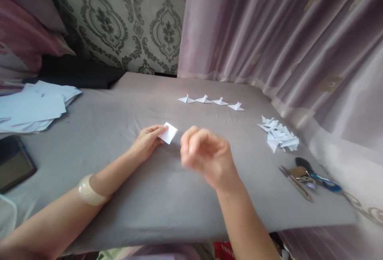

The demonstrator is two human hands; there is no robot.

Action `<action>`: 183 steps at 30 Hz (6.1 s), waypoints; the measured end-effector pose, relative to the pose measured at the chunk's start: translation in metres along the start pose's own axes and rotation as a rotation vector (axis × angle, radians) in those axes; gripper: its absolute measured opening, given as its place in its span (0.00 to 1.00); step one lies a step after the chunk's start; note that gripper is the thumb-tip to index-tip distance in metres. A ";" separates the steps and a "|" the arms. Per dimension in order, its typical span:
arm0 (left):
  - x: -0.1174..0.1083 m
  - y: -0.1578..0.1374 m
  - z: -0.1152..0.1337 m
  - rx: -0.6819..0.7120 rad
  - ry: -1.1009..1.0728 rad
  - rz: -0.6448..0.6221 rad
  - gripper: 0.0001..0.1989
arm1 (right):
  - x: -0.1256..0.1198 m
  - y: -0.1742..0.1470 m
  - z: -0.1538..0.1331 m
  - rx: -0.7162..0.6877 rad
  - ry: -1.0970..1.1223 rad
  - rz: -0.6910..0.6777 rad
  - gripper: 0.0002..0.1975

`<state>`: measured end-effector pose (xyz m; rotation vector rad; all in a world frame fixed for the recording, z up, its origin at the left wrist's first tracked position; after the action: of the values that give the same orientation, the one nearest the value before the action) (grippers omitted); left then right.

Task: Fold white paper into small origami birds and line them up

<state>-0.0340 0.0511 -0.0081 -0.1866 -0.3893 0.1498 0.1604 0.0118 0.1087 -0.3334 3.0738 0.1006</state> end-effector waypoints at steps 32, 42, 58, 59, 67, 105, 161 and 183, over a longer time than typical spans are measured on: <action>0.024 -0.013 0.009 0.064 0.128 -0.292 0.14 | 0.006 0.041 0.083 0.142 -0.041 0.059 0.11; 0.027 -0.016 0.009 0.012 0.097 -0.306 0.23 | 0.006 0.040 0.078 0.150 -0.004 0.065 0.10; 0.034 -0.020 0.009 -0.026 0.126 -0.336 0.26 | 0.007 0.041 0.087 0.226 0.004 0.032 0.09; 0.035 -0.020 0.008 -0.025 0.137 -0.341 0.27 | 0.007 0.041 0.088 0.229 0.007 0.028 0.09; 0.036 -0.022 0.005 0.001 0.226 -0.436 0.28 | 0.007 0.041 0.085 0.239 0.004 0.021 0.10; 0.022 -0.008 0.011 0.541 1.248 -0.316 0.09 | 0.016 0.036 0.098 0.029 -0.958 -0.006 0.09; 0.055 -0.027 -0.003 0.809 1.708 -0.530 0.14 | 0.035 0.037 0.088 -0.172 -1.117 -0.112 0.17; 0.041 -0.039 0.013 0.647 1.747 -0.333 0.10 | 0.040 0.012 0.085 -0.127 -1.449 -0.120 0.19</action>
<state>0.0027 0.0226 0.0265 0.4111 1.3630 -0.2430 0.1222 0.0207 0.0222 -0.2588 1.6145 0.3426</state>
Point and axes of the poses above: each hand's wrist, its own y-axis towards the middle knuckle, its own x-axis out of the palm, z = x × y, the point moved 8 cm from there along y, towards the middle knuckle, and after that the axes turned 4 degrees about x, right-handed, at the moved point
